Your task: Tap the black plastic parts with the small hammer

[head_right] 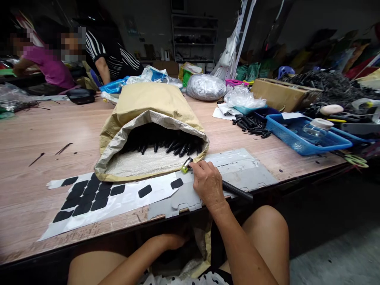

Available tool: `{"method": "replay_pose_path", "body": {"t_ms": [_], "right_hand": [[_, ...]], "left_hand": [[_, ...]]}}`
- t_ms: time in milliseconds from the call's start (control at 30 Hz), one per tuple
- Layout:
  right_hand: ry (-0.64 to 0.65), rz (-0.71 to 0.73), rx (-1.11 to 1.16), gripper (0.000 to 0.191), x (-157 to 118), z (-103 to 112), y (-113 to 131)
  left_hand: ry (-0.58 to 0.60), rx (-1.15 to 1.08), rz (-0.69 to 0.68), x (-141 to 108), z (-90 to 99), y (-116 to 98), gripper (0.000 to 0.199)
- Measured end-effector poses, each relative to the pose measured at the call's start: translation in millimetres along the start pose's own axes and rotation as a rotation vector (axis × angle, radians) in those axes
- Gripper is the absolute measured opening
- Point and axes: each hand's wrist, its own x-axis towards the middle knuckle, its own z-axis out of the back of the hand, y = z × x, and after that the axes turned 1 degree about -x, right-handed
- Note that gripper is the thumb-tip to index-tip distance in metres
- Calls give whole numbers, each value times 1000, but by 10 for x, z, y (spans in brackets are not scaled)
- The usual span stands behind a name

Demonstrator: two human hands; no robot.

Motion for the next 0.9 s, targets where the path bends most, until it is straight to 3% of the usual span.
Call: {"method": "replay_pose_path", "body": {"t_ms": [100,167,233,267,300,367,400,467,567,667,767,900], "right_hand": [[-2,1,-11,33,-4,-12,3],[-3,2,-17,33,-7,-17,8],[-8,0,-25,33,-10,-16,16],[-11,-1,-29,33,-10,-14,19],[-13,-1,-32,33,-9,-10,22],[-13,2,-33,33,-5,-1,25],[-13,2,-31,32,-2,2,26],[-9,1,-26,31,5,5,24],[-7,-2,-24,29,12,-1,18],[-10,-5,-27,30,11,-12,12],[-5,-3,-36,30,7,-17,9],[-3,-3,-39,30,0,-18,7]], "left_hand": [[186,110,-1,-299,175,-202,24],[366,31,-175,-546,495,-410,32],[294,-219,-245,-700,938,-578,37],[170,-249,-266,-713,1178,-621,37],[-55,-223,-281,-676,1411,-631,37],[-660,-49,-208,-478,1813,-568,33],[-895,70,-97,-338,1965,-509,29],[-1084,220,52,-48,2158,-384,26],[-1100,292,135,263,2222,-264,26],[-1112,326,189,365,2178,-246,25],[-1106,337,221,297,2147,-278,23],[-1076,316,218,-35,2026,-310,21]]}}
